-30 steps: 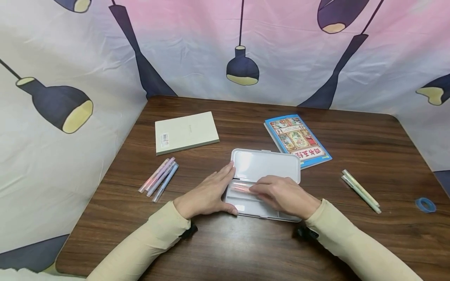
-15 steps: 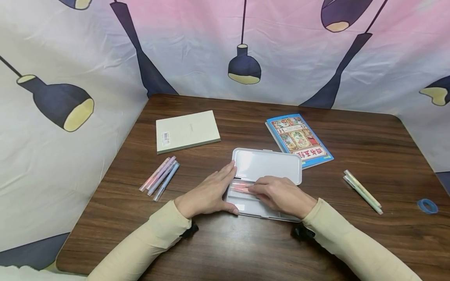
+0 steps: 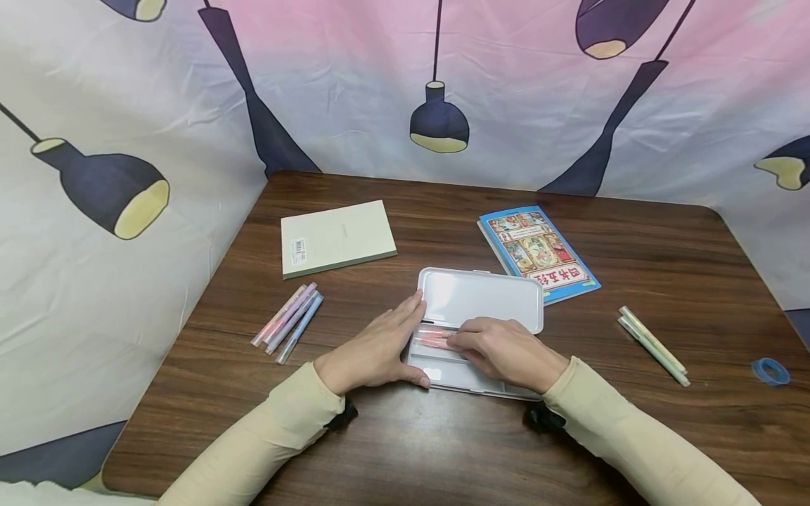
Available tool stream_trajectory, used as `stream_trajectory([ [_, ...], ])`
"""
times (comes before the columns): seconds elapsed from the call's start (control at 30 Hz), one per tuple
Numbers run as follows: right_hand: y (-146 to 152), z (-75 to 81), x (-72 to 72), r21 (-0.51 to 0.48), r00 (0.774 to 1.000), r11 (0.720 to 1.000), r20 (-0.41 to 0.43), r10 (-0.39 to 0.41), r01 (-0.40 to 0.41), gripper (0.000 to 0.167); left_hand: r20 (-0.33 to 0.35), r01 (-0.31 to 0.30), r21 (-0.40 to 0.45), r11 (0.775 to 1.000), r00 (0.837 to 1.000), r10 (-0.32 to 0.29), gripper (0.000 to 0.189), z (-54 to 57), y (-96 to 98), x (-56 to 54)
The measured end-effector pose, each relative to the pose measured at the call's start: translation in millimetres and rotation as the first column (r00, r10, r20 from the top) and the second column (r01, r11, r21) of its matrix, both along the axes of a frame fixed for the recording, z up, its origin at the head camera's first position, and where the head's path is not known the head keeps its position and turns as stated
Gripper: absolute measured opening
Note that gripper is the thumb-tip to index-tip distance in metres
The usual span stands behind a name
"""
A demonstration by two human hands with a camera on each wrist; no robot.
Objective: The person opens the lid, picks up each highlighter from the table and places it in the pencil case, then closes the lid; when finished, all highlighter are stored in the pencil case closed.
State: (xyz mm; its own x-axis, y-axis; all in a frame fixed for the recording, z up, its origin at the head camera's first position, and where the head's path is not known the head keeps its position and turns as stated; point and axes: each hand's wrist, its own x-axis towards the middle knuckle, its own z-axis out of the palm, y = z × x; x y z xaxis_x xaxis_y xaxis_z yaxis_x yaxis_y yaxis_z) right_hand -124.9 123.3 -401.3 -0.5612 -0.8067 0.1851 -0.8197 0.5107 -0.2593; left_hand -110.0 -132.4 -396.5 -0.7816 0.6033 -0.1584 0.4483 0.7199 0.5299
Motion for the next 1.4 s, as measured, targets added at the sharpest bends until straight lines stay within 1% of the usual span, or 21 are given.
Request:
stream_trajectory([
  [0.43,2.2,-0.7,1.0,-0.007,1.000,1.000,-0.007,-0.012,0.012,0.019,-0.006,-0.002,-0.012,1.000,1.000,0.002,0.121,-0.9,1.3,-0.3],
  [0.7,3.4,-2.3,1.5,-0.016,1.000,1.000,-0.015,-0.015,0.014,0.018,0.008,-0.006,-0.009,1.000,1.000,0.006,0.120,0.1,1.9,0.9],
  [0.97,4.2,-2.2,1.9,-0.019,1.000,1.000,-0.014,-0.017,0.017,0.019,-0.001,-0.004,-0.012,1.000,1.000,0.004,0.120,0.3,2.1,0.8],
  [1.27,12.2,1.8,0.0,-0.078,0.999,0.997,-0.037,-0.017,0.014,0.020,0.007,-0.008,-0.013,1.000,1.000,0.008,0.120,0.1,1.7,0.6],
  [1.4,22.9,6.7,-1.2,-0.096,0.998,0.995,-0.045,-0.042,0.038,0.022,0.002,-0.008,-0.010,1.000,1.000,0.008,0.121,-0.3,1.5,0.8],
])
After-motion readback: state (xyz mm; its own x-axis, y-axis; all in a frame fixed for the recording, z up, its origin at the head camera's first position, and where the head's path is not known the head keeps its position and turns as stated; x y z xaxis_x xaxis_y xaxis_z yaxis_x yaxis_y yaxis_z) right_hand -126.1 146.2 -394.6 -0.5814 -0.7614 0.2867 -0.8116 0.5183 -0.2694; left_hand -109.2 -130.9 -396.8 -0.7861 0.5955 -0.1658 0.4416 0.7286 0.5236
